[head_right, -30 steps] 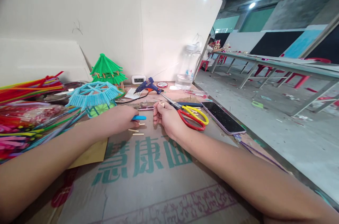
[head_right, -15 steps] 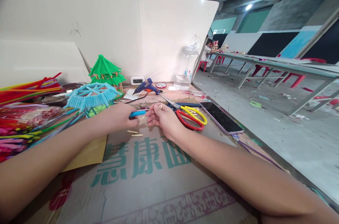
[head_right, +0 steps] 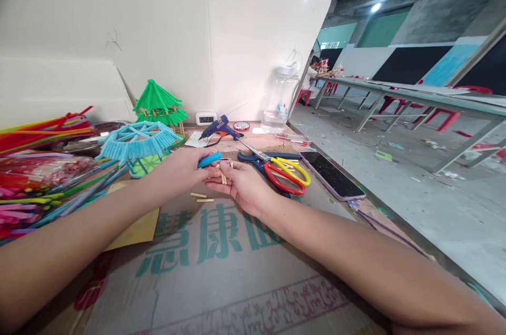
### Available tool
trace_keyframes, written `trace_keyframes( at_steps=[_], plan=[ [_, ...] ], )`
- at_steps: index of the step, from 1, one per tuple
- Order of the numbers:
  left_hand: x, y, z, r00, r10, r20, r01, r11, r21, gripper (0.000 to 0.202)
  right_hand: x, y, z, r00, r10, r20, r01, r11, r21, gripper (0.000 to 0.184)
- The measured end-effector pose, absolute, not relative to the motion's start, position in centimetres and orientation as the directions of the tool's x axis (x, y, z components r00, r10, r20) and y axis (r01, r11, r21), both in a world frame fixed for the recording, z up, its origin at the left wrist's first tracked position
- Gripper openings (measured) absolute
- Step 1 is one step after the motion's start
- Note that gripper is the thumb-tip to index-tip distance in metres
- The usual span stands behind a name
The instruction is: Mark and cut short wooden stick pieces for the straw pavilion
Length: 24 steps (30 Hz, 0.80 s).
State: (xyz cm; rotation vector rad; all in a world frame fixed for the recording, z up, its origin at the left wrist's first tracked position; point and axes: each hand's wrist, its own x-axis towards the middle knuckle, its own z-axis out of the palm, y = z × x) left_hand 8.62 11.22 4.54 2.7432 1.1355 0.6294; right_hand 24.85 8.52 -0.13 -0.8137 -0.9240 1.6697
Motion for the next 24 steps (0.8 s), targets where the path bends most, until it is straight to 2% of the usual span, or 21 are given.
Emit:
trace_keyframes(
  at_steps=[6, 9, 12, 16, 19, 24],
  plan=[
    [8.4, 10.8, 5.0, 0.639, 0.696, 0.328, 0.683, -0.709, 0.173, 0.029, 25.0, 8.5, -0.1, -0.273, 0.96, -0.057, -0.361, -0.157, -0.919, 0.009],
    [7.5, 10.6, 4.8, 0.683, 0.695, 0.225, 0.692, -0.714, 0.106, 0.02, 25.7, 9.1, -0.1, -0.225, 0.974, -0.016, -0.305, -0.086, -0.948, 0.019],
    [6.4, 10.1, 3.7, 0.731, 0.674, 0.103, 0.672, -0.738, 0.062, 0.02, 26.7, 10.2, 0.0, -0.176, 0.983, 0.056, -0.281, 0.004, -0.96, 0.027],
    [5.4, 9.3, 1.9, 0.747, 0.662, 0.061, 0.662, -0.749, 0.033, 0.023, 27.6, 11.5, -0.2, -0.157, 0.971, 0.179, -0.193, 0.148, -0.97, 0.029],
    [5.2, 9.1, 1.2, 0.73, 0.681, 0.052, 0.682, -0.732, 0.01, 0.019, 27.7, 11.7, -0.5, -0.221, 0.953, 0.205, -0.082, 0.192, -0.978, 0.029],
    [5.2, 8.3, 1.3, 0.7, 0.711, 0.064, 0.713, -0.701, -0.009, 0.014, 27.3, 11.2, -0.6, -0.405, 0.904, 0.138, 0.097, 0.193, -0.976, 0.027]
  ],
)
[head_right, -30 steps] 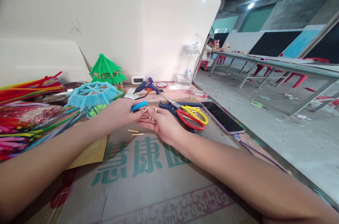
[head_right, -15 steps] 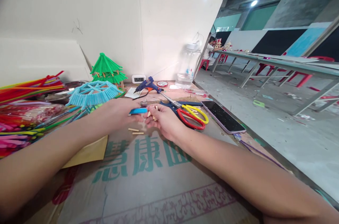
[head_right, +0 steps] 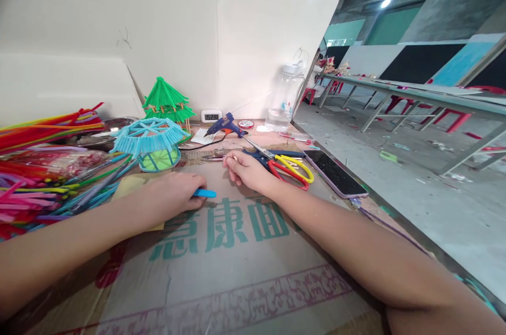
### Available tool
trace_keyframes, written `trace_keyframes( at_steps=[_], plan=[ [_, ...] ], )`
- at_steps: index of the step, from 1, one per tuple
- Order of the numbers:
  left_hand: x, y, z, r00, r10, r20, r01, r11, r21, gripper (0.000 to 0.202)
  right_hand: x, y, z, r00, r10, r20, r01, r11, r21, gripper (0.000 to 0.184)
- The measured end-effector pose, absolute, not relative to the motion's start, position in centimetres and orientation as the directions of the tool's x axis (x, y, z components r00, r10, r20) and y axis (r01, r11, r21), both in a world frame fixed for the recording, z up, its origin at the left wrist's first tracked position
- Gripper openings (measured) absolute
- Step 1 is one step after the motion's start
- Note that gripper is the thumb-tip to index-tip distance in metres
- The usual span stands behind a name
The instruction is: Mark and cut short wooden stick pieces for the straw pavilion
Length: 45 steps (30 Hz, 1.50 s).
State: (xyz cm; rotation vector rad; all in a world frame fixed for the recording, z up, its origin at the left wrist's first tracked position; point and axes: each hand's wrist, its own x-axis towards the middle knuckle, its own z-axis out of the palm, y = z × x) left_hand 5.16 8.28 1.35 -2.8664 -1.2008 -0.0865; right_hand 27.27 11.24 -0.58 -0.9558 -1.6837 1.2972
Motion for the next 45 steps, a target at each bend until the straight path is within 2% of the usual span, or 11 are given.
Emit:
trace_keyframes(
  at_steps=[9, 14, 17, 19, 26, 30, 33, 36, 39, 41, 45],
  plan=[
    [-0.2, 6.2, 3.3, 0.552, 0.825, 0.122, 0.831, -0.556, 0.002, 0.017, 27.1, 9.6, -0.4, -0.614, 0.783, 0.103, 0.072, 0.186, -0.98, 0.039],
    [-3.3, 6.4, 1.5, 0.476, 0.873, 0.105, 0.876, -0.482, 0.034, 0.017, 26.1, 7.6, 1.6, -0.895, 0.447, -0.014, 0.014, -0.003, -1.0, 0.042],
    [-3.7, 6.8, 0.3, 0.458, 0.884, 0.097, 0.881, -0.466, 0.08, 0.021, 25.7, 9.6, 2.2, -0.615, 0.77, 0.172, -0.081, 0.155, -0.985, 0.038],
    [-3.7, 6.9, 0.0, 0.451, 0.887, 0.097, 0.882, -0.46, 0.106, 0.022, 25.3, 10.9, 1.7, -0.547, 0.817, 0.182, -0.047, 0.187, -0.981, 0.04],
    [-4.1, 7.1, -0.5, 0.449, 0.886, 0.112, 0.865, -0.463, 0.192, 0.021, 23.7, 7.0, -0.1, -0.785, 0.616, -0.059, 0.094, 0.024, -0.995, 0.04],
    [-4.2, 7.3, -0.7, 0.471, 0.876, 0.103, 0.852, -0.482, 0.206, 0.02, 24.7, 6.6, 1.8, -0.594, 0.802, 0.065, -0.03, 0.058, -0.998, 0.044],
    [-4.3, 7.3, -0.7, 0.473, 0.875, 0.104, 0.852, -0.484, 0.2, 0.02, 25.0, 5.9, 2.3, -0.623, 0.781, 0.036, -0.004, 0.043, -0.999, 0.045],
    [-4.3, 7.4, -0.7, 0.48, 0.871, 0.107, 0.848, -0.491, 0.201, 0.02, 25.3, 4.0, 1.7, -0.87, 0.477, -0.128, 0.037, -0.195, -0.98, 0.046],
    [-4.4, 7.3, -0.7, 0.484, 0.867, 0.118, 0.844, -0.498, 0.198, 0.021, 26.1, 3.3, 1.3, -0.615, 0.787, 0.047, -0.086, -0.007, -0.996, 0.037],
    [-4.4, 7.3, -0.7, 0.484, 0.867, 0.122, 0.844, -0.499, 0.198, 0.021, 26.7, 3.2, 1.1, -0.449, 0.885, 0.124, -0.005, 0.136, -0.991, 0.037],
    [-4.3, 7.3, -0.7, 0.488, 0.865, 0.12, 0.841, -0.502, 0.199, 0.02, 27.2, 2.1, 0.5, -0.762, 0.64, -0.098, -0.016, -0.169, -0.985, 0.042]
  ],
)
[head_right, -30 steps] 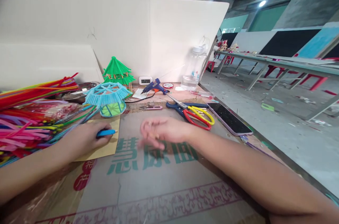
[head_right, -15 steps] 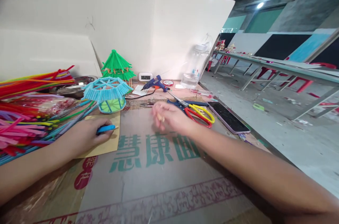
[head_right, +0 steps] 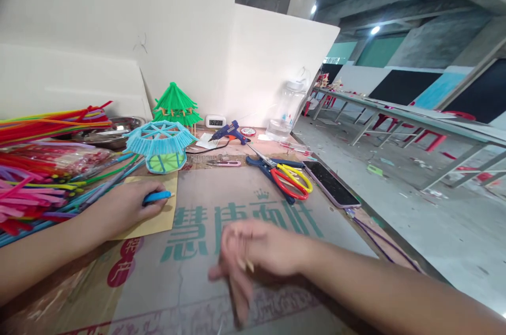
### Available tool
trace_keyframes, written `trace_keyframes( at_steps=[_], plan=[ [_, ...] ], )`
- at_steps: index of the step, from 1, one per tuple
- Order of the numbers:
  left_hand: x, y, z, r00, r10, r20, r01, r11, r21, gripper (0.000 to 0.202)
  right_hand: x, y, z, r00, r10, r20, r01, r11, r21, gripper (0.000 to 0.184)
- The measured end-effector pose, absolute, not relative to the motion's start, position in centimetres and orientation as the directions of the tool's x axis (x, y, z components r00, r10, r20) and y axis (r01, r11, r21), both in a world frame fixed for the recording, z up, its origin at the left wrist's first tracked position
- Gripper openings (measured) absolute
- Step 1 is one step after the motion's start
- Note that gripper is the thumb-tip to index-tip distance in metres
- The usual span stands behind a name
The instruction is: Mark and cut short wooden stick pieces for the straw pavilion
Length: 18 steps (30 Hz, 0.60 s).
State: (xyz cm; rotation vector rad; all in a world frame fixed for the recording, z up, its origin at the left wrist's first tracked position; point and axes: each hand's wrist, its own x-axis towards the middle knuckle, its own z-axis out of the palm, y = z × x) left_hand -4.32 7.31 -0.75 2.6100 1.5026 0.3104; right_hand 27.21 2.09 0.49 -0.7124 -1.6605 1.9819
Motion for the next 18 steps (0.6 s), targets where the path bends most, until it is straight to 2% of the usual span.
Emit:
trace_keyframes(
  at_steps=[1, 2, 4, 5, 6, 8, 9, 10, 11, 12, 13, 16, 18],
  plan=[
    [-4.3, 7.3, -0.8, 0.486, 0.865, 0.121, 0.843, -0.501, 0.197, 0.02, 27.3, 1.7, 0.4, -0.781, 0.615, -0.106, 0.004, -0.165, -0.986, 0.04],
    [-4.3, 7.3, -0.8, 0.484, 0.867, 0.122, 0.845, -0.499, 0.194, 0.021, 27.5, 1.3, 0.4, -0.689, 0.725, -0.018, -0.063, -0.085, -0.994, 0.039],
    [-4.4, 7.4, -0.8, 0.478, 0.87, 0.123, 0.849, -0.493, 0.19, 0.022, 27.8, 0.6, 0.4, -0.507, 0.858, 0.086, -0.047, 0.072, -0.996, 0.038],
    [-4.4, 7.3, -0.9, 0.478, 0.87, 0.122, 0.849, -0.493, 0.191, 0.022, 27.9, 0.2, 0.5, -0.501, 0.86, 0.099, -0.011, 0.108, -0.994, 0.038],
    [-4.4, 7.3, -0.9, 0.478, 0.87, 0.12, 0.848, -0.493, 0.193, 0.022, 27.9, -0.2, 0.6, -0.586, 0.81, 0.029, 0.032, 0.059, -0.998, 0.038],
    [-4.2, 7.2, -0.8, 0.477, 0.871, 0.116, 0.848, -0.491, 0.198, 0.02, 27.8, -0.5, 0.9, -0.786, 0.604, -0.132, 0.137, -0.038, -0.99, 0.043],
    [-4.0, 7.2, -0.7, 0.474, 0.873, 0.118, 0.85, -0.488, 0.199, 0.02, 27.7, -0.2, 1.0, -0.791, 0.595, -0.143, 0.171, -0.01, -0.985, 0.044],
    [-3.6, 7.1, -0.6, 0.471, 0.874, 0.121, 0.851, -0.486, 0.198, 0.02, 27.6, 0.5, 1.1, -0.757, 0.645, -0.108, 0.165, 0.029, -0.986, 0.044],
    [-3.2, 7.1, -0.4, 0.469, 0.874, 0.126, 0.852, -0.485, 0.196, 0.019, 27.4, 1.5, 1.1, -0.632, 0.775, 0.003, 0.103, 0.088, -0.991, 0.043],
    [-2.7, 7.2, -0.3, 0.472, 0.872, 0.131, 0.85, -0.489, 0.193, 0.018, 27.1, 2.7, 1.0, -0.527, 0.846, 0.08, 0.082, 0.145, -0.986, 0.042],
    [-2.2, 7.2, -0.1, 0.478, 0.868, 0.135, 0.848, -0.496, 0.19, 0.017, 26.8, 4.1, 0.9, -0.471, 0.875, 0.11, 0.087, 0.171, -0.981, 0.042],
    [-0.7, 7.6, 0.4, 0.49, 0.861, 0.137, 0.844, -0.508, 0.173, 0.013, 25.2, 7.0, 0.4, -0.546, 0.833, 0.089, 0.095, 0.167, -0.981, 0.044],
    [-0.1, 7.9, 0.5, 0.481, 0.865, 0.138, 0.851, -0.499, 0.164, 0.014, 23.9, 7.4, 0.0, -0.644, 0.763, 0.049, 0.085, 0.135, -0.987, 0.046]
  ],
)
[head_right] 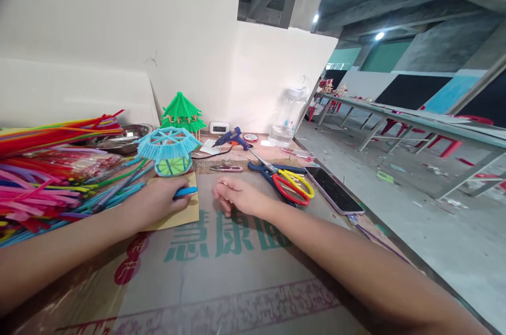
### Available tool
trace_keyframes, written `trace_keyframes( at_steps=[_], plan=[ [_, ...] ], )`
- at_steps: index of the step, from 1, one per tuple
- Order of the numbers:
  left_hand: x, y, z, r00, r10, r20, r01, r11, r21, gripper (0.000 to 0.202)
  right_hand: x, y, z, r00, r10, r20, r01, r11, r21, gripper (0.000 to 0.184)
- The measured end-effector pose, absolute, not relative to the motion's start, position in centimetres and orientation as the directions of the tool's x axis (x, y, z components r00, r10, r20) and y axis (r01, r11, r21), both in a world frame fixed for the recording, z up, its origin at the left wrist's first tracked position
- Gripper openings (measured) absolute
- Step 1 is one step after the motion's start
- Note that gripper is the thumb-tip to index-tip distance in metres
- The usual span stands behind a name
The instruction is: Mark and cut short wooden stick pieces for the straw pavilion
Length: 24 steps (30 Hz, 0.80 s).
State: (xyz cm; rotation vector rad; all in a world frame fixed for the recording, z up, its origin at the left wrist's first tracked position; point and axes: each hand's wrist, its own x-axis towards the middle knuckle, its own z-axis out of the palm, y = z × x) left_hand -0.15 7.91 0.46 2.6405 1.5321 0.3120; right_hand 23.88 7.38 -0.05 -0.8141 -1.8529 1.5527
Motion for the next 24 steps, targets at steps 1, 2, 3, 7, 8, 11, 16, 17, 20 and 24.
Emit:
trace_keyframes(
  at_steps=[1, 2, 3, 7, 8, 11, 16, 17, 20, 24],
  plan=[
    [0.0, 8.0, 0.4, 0.475, 0.869, 0.141, 0.855, -0.493, 0.16, 0.015, 23.3, 7.3, -0.2, -0.704, 0.709, 0.024, 0.076, 0.109, -0.991, 0.048],
    [0.0, 8.1, 0.3, 0.471, 0.871, 0.142, 0.858, -0.489, 0.158, 0.016, 22.8, 7.2, -0.3, -0.781, 0.624, -0.001, 0.063, 0.077, -0.995, 0.049],
    [0.0, 8.2, 0.2, 0.47, 0.871, 0.142, 0.858, -0.489, 0.157, 0.016, 22.5, 7.3, -0.3, -0.842, 0.539, -0.01, 0.044, 0.05, -0.998, 0.05],
    [-0.4, 8.3, -0.1, 0.487, 0.864, 0.131, 0.85, -0.503, 0.155, 0.016, 22.8, 9.2, -0.1, -0.67, 0.73, 0.135, -0.094, 0.097, -0.991, 0.046],
    [-0.5, 8.3, -0.1, 0.489, 0.862, 0.13, 0.849, -0.505, 0.156, 0.017, 23.0, 9.5, 0.0, -0.653, 0.746, 0.132, -0.084, 0.102, -0.991, 0.045],
    [-0.6, 8.0, 0.0, 0.496, 0.859, 0.127, 0.844, -0.511, 0.163, 0.018, 23.3, 8.8, 0.4, -0.739, 0.673, 0.038, 0.008, 0.065, -0.998, 0.043],
    [1.4, 7.2, 0.3, 0.527, 0.84, 0.13, 0.824, -0.542, 0.162, 0.017, 23.8, 7.0, 1.6, -0.662, 0.748, 0.052, 0.461, 0.46, -0.759, 0.034],
    [2.1, 7.0, 0.5, 0.541, 0.831, 0.133, 0.816, -0.556, 0.157, 0.015, 24.1, 7.4, 1.9, -0.625, 0.773, 0.108, 0.544, 0.531, -0.65, 0.033],
    [3.6, 7.1, 1.5, 0.57, 0.806, 0.158, 0.797, -0.589, 0.13, 0.011, 25.1, 9.8, 2.7, -0.558, 0.801, 0.216, 0.654, 0.585, -0.48, 0.026],
    [3.5, 8.7, 2.9, 0.537, 0.807, 0.246, 0.82, -0.568, 0.074, 0.014, 25.2, 12.4, 3.0, -0.568, 0.783, 0.256, 0.708, 0.622, -0.333, 0.016]
  ],
)
